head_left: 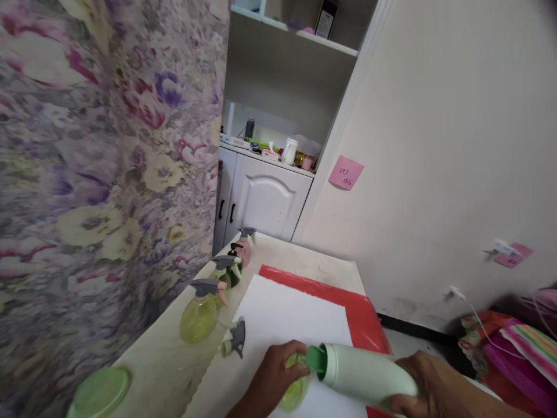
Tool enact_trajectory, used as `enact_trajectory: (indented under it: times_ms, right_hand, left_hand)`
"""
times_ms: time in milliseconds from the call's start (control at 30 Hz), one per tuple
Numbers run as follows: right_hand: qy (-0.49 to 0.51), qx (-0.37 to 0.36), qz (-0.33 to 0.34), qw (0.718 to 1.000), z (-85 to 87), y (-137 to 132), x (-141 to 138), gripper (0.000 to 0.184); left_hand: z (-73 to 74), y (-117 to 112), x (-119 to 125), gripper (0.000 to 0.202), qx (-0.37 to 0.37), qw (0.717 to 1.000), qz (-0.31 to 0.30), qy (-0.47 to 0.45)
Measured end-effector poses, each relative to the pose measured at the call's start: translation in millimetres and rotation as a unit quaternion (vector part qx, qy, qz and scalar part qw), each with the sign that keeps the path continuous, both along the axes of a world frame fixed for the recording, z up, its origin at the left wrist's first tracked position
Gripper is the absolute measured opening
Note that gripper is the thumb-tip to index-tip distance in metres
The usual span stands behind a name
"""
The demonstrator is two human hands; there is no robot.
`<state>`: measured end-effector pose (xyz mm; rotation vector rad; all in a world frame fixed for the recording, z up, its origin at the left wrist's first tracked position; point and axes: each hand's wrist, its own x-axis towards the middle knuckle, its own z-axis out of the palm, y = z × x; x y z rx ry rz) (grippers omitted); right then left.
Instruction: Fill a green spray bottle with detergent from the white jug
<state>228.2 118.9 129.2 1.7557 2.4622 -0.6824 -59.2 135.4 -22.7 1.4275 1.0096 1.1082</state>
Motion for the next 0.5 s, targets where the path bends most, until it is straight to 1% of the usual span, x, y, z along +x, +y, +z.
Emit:
enact_trajectory:
  times_ms: [200,367,500]
  right_hand:
    - [-0.002,-0.011,0.006,1.000,3.4,-0.2,-3.4,0.039]
    - [-0.008,-0.008,0.003,1.000,2.1,0.5,-1.5,0.037]
    - [-0.012,-0.009,0.010,1.000,1.8,0.6,-0.5,0.034]
  left_hand:
    - [-2.7,-0.1,0.3,0.022,0.004,1.000,-0.001,0.004]
    - [-1.8,-0.6,0.9,0.022,-0.007,1.000,0.000,0.007]
    - [1.6,-1.1,1.5,0.023,-0.008,1.000,0.002,0.007]
